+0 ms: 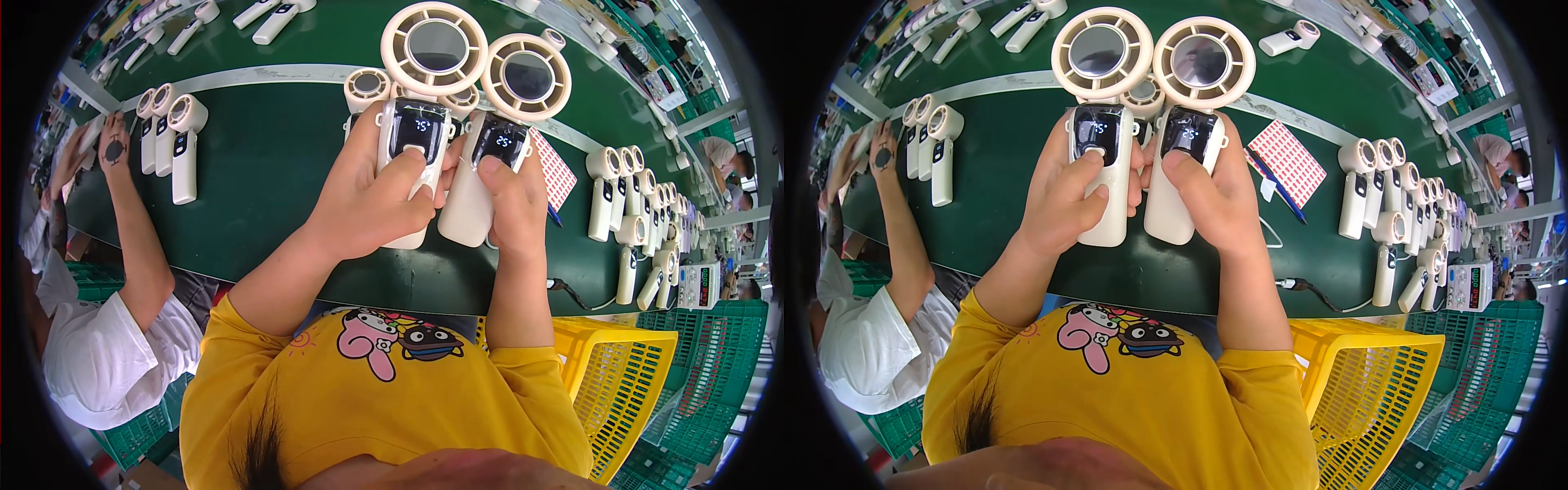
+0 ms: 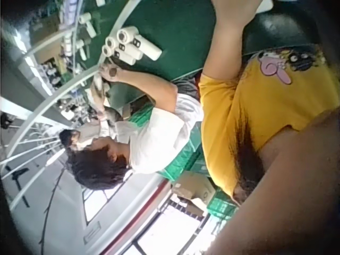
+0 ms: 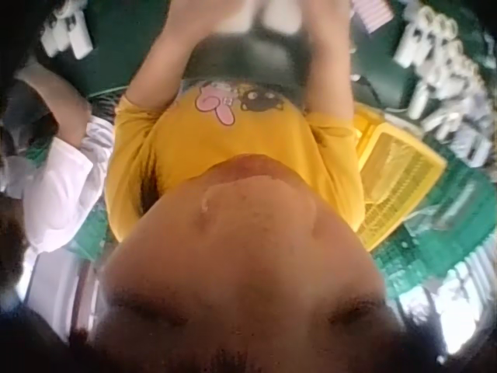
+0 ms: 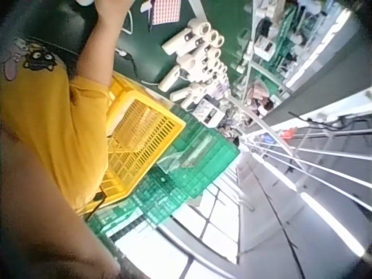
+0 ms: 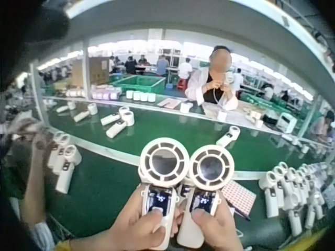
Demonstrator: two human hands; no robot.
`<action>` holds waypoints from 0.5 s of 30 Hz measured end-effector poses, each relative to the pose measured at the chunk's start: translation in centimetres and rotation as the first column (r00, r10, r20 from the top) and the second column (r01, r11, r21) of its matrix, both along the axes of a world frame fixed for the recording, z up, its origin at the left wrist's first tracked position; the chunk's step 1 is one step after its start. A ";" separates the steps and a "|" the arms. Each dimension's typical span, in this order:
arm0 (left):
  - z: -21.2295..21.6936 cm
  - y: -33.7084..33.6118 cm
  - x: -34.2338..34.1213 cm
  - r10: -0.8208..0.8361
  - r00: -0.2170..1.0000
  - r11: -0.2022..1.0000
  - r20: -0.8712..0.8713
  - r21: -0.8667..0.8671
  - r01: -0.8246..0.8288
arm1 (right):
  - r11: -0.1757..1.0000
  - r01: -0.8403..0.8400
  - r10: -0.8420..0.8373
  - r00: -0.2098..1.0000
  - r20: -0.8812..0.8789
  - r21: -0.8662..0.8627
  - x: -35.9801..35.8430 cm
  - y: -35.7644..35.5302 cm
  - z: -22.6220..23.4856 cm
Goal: Inspecting and testing handheld electronic devices at an assembly line station.
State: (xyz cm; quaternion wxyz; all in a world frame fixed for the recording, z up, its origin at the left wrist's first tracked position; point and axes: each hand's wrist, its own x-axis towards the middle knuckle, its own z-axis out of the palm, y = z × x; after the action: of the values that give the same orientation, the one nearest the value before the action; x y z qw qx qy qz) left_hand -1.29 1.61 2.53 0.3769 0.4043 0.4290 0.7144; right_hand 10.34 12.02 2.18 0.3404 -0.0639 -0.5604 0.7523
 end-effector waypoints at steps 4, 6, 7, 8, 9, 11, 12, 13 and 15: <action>0.3 0.0 0.1 0.010 1.000 0.999 -0.016 -0.031 -0.010 | 1.000 -0.004 0.004 1.000 0.003 -0.007 0.0 0.1 -0.1; 0.5 -0.1 0.1 0.022 1.000 0.998 -0.009 -0.066 -0.022 | 1.000 -0.004 0.005 1.000 0.006 -0.016 0.0 0.1 -0.1; 0.5 -0.1 0.1 0.021 1.000 0.998 -0.010 -0.067 -0.021 | 1.000 -0.004 0.004 1.000 0.005 -0.017 0.0 0.1 -0.1; 0.5 -0.1 0.2 0.007 1.000 0.999 0.003 -0.053 -0.007 | 1.000 -0.008 0.008 1.000 0.002 -0.009 0.0 0.1 -0.2; 0.5 -0.1 0.2 -0.007 1.000 0.999 0.016 -0.040 0.008 | 1.000 -0.012 0.012 1.000 -0.001 -0.002 0.0 0.2 -0.2; 0.5 -0.1 0.2 -0.036 0.998 0.999 0.042 -0.014 0.037 | 1.000 -0.020 0.020 1.000 -0.008 0.013 0.1 0.2 -0.3; 0.5 -0.1 0.1 -0.036 0.998 0.999 0.042 -0.014 0.037 | 1.000 -0.019 0.020 1.000 -0.007 0.013 0.0 0.1 -0.3; 0.4 -0.1 0.1 -0.038 0.999 0.999 0.036 -0.010 0.038 | 1.000 -0.023 0.023 1.000 -0.010 0.004 0.0 0.0 -0.2; 0.2 -0.2 0.0 -0.041 0.999 0.999 0.023 -0.004 0.041 | 0.999 -0.030 0.029 0.999 -0.017 -0.015 0.1 -0.1 0.1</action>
State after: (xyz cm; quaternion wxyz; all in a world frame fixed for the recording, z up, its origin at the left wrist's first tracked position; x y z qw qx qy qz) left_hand -1.31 1.46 2.73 0.3974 0.4039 0.4180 0.7101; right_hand 10.40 11.88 2.30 0.3334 -0.0520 -0.5528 0.7619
